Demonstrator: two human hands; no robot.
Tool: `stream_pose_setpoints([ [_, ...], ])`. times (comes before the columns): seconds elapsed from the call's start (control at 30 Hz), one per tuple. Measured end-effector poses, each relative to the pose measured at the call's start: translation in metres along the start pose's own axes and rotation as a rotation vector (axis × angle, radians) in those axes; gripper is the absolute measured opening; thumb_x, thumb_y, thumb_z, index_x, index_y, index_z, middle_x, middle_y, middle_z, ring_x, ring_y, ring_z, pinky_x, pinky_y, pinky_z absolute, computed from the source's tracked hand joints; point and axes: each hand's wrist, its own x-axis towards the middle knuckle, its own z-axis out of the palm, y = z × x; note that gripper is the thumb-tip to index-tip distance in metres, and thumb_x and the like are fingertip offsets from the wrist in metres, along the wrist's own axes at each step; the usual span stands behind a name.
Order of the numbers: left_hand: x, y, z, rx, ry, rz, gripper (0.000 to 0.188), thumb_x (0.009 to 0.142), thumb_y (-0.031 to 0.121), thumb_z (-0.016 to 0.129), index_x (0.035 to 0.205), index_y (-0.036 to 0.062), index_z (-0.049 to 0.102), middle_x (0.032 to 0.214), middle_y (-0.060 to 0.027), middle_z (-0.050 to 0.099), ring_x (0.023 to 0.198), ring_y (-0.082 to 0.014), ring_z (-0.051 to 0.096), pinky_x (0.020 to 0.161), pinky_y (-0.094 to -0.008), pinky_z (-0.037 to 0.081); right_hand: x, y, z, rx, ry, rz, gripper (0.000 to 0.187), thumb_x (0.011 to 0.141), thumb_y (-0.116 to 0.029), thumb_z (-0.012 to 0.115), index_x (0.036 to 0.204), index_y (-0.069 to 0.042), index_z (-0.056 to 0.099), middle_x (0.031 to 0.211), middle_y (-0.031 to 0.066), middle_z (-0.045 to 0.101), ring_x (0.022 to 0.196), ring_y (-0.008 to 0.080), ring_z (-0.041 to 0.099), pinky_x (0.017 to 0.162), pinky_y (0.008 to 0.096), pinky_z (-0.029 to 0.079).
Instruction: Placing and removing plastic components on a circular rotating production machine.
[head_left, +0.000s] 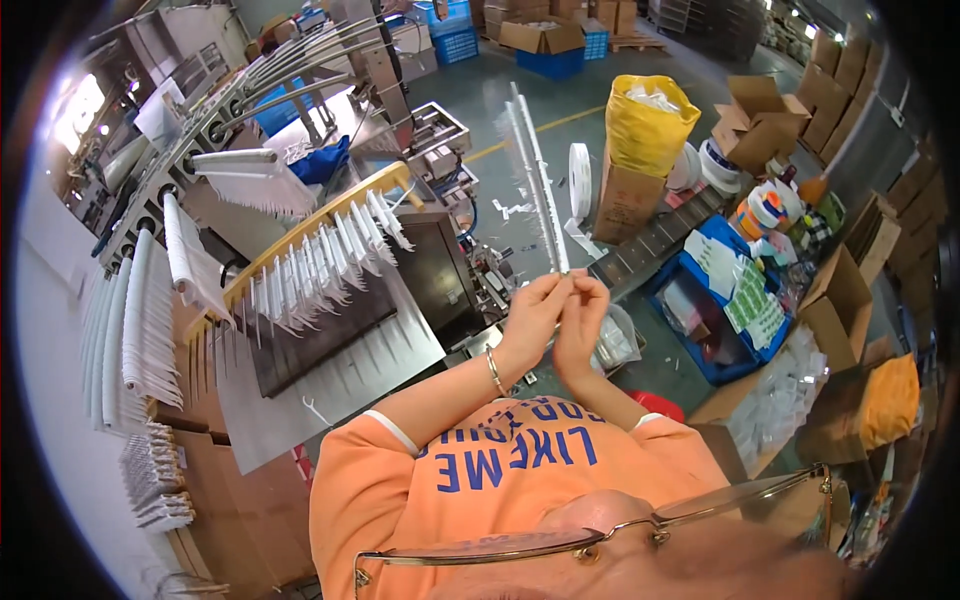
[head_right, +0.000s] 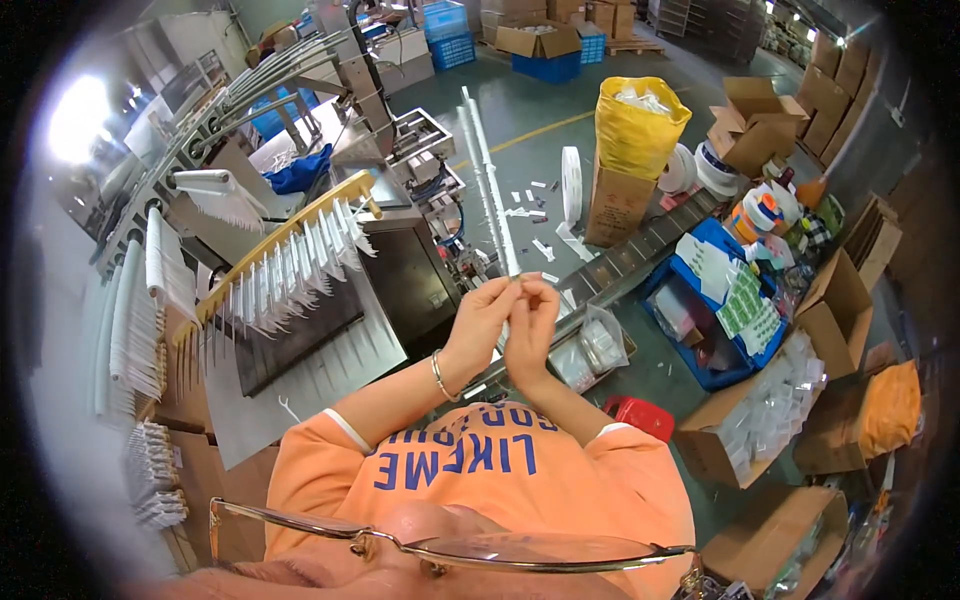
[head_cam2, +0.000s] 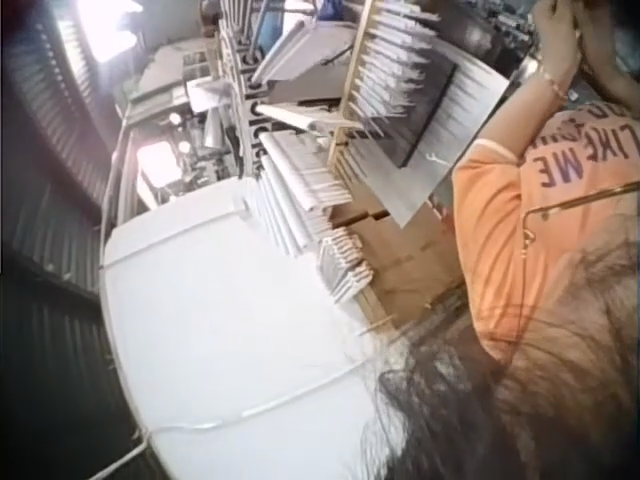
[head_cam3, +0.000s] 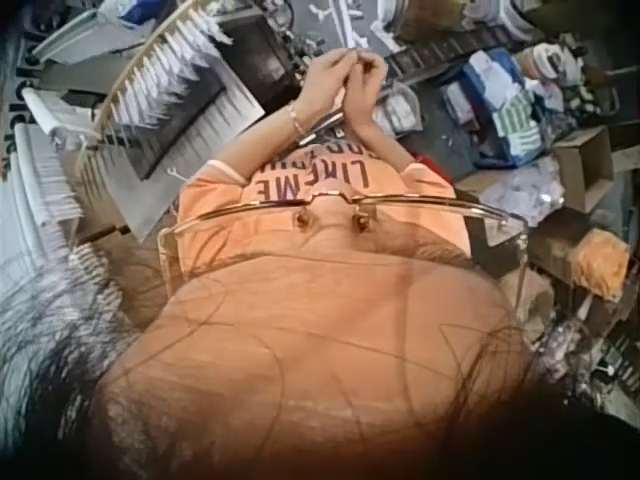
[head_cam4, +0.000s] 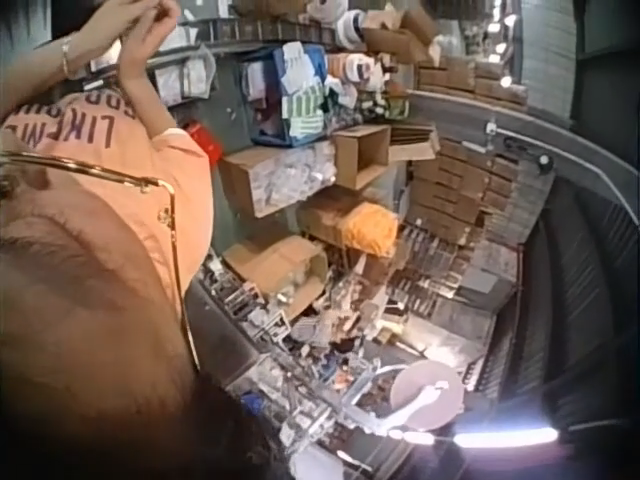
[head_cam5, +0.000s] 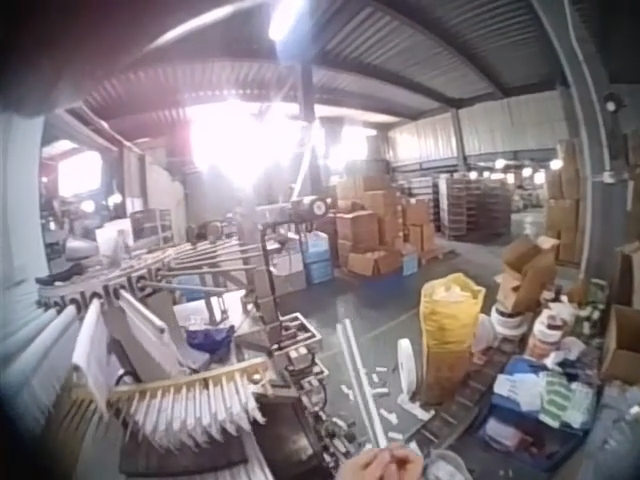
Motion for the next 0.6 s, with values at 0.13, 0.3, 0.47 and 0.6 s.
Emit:
stream_pose_setpoints([
  [0.13,0.003,0.015,0.017,0.552,-0.17,0.151,0.023,0.088,0.015,0.051,0.105,0.0021,0.058,0.088,-0.0048,0.061,0.079,-0.0129,0.056,0.071,-0.0248,0.044,0.035,-0.018,-0.047,-0.056,0.097,0.018,0.013,0.089,-0.009,0.041,0.101,-0.006,0.043,0.085,0.0016,0.047,0.069,0.0059,0.043,0.06,0.019,0.037],
  [0.3,0.011,0.096,-0.002,1.381,-0.127,1.126,0.028,0.066,0.009,0.064,0.094,0.0071,0.061,0.085,-0.0093,0.058,0.081,-0.0276,0.054,0.072,-0.0372,0.044,0.052,-0.059,-0.096,-0.058,0.005,0.113,0.009,0.088,-0.007,0.042,0.095,-0.007,0.047,0.078,-0.0004,0.047,0.058,0.0044,0.04,0.05,0.0152,0.033],
  [0.47,0.042,0.118,-0.001,1.453,-0.314,1.053,0.025,0.068,0.017,0.066,0.091,0.0086,0.062,0.095,-0.0062,0.058,0.098,-0.0251,0.049,0.085,-0.0405,0.038,0.041,-0.086,-0.111,-0.108,-0.067,0.096,0.009,0.089,-0.007,0.041,0.094,-0.008,0.048,0.079,-0.0005,0.049,0.059,0.0028,0.039,0.05,0.0137,0.032],
  [0.6,0.039,0.116,0.002,1.43,-0.575,0.895,0.014,0.068,0.02,0.067,0.08,0.0128,0.064,0.091,-0.0035,0.059,0.1,-0.0243,0.049,0.089,-0.0454,0.034,0.034,-0.094,-0.112,-0.088,-0.056,0.063,0.009,0.089,-0.006,0.041,0.093,-0.008,0.049,0.08,-0.0003,0.05,0.058,0.0022,0.04,0.049,0.0134,0.031],
])
